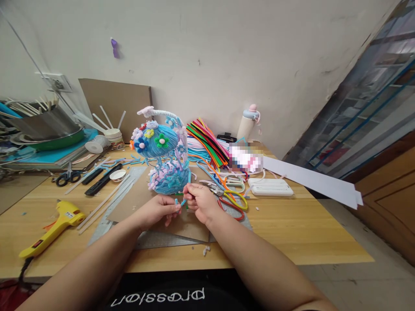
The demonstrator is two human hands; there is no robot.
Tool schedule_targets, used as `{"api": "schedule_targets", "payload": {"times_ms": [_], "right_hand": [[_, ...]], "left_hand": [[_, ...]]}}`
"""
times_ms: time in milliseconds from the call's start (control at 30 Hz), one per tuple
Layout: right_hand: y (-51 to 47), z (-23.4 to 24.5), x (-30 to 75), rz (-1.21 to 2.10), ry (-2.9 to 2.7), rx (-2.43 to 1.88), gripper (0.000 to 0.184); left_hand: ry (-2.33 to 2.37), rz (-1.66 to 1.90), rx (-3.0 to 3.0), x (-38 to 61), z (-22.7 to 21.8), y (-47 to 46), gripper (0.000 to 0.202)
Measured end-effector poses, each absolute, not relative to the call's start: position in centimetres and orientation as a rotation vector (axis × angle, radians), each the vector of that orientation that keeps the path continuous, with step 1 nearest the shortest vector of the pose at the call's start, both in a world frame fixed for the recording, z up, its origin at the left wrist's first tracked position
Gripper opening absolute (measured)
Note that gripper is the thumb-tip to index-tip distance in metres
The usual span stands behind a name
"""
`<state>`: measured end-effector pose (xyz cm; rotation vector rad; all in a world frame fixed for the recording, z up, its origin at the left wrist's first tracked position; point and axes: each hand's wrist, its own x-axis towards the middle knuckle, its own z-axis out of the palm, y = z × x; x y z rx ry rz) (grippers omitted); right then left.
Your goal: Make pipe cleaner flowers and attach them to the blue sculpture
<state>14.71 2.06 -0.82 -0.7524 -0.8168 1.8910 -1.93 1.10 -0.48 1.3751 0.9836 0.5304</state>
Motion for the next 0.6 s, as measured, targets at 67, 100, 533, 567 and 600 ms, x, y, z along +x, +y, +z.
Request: {"api": "schedule_targets", "payload": {"times_ms": [67,100,533,567,600], "right_hand": [[2.1,-0.9,14.8,1.895,-0.798,-0.766,0.021],[2.1,-0.9,14.8,1.897,-0.794,-0.769,0.021],[1.4,-0.1,15.2,0.907,-1.317,-0.998,0.037],[1.0,0.4,15.5,0.623,-1.465,-0.982,0.041],[0.5,0.8,15.7,0.411,-1.664,-0.924,0.043]], "left_hand": [[0.981,0.519,1.383,-1.9,-0.4,1.1,0.035],[0.981,0.516,1.391,-1.9,-0.4,1.0,0.036],[0.910,0.675,1.235,-1.7,-0.5,1.3,0.026],[0.902,0.689,1.202,-1.8,-0.4,1.3,0.025],[0.901,0.688,1.183,-1.8,-0.3,1.2,0.025]]}}
